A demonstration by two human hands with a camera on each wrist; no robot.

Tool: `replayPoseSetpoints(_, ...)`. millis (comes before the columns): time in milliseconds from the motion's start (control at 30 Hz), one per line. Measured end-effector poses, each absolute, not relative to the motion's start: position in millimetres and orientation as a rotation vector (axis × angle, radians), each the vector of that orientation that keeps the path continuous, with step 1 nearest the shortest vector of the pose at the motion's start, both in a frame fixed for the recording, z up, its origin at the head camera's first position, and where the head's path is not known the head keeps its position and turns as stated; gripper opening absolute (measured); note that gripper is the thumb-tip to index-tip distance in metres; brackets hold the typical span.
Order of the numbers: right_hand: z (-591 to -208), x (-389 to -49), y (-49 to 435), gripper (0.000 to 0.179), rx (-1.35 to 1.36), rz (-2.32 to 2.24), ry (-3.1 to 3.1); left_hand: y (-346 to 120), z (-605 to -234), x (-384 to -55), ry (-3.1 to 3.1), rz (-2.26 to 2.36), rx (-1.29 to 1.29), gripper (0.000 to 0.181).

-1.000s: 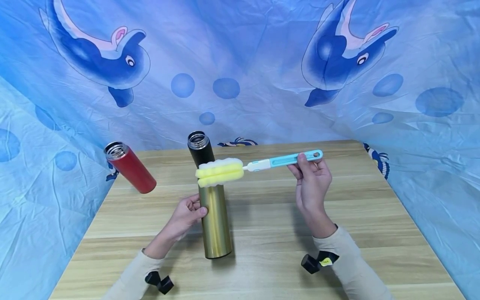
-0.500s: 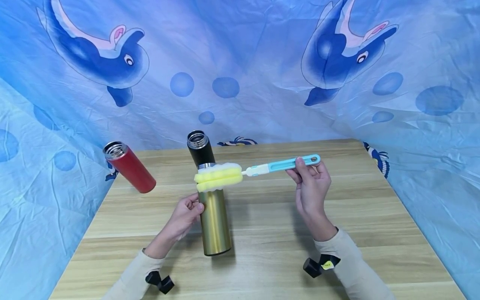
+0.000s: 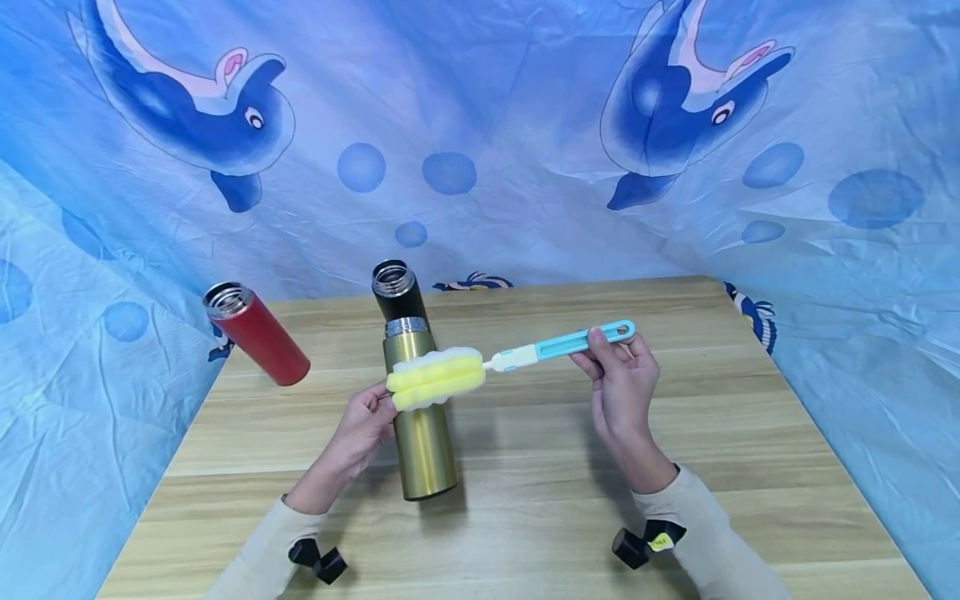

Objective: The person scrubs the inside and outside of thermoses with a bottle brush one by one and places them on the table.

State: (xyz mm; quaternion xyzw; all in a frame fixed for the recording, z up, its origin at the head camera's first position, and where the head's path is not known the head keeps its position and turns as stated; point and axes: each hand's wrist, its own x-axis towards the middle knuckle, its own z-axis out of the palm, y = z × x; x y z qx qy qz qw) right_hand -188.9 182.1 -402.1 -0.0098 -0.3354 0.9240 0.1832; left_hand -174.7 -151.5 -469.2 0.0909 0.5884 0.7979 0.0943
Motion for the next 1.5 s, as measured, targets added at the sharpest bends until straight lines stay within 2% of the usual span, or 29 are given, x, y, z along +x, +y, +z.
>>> replayPoseSetpoints(333, -407, -182, 181, 0.011, -0.037, 2.626, -0.986, -155, -468, -176, 1.707, 2.388, 0.298, 0.068)
replayPoseSetpoints(667, -415, -171, 180, 0.010, 0.038, 2.648, -1.093, -158, -467, -173, 1.715, 2.376, 0.235, 0.075)
replayPoseSetpoints(1233, -425, -155, 183, 0.012, 0.308, 2.680, -1.154, -161, -468, -173, 1.763, 2.367, 0.165, 0.056)
replayPoseSetpoints(1500, -424, -155, 184, 0.013, 0.341, 2.678, -1.143, -160, -467, -173, 1.819, 2.327, 0.155, 0.056)
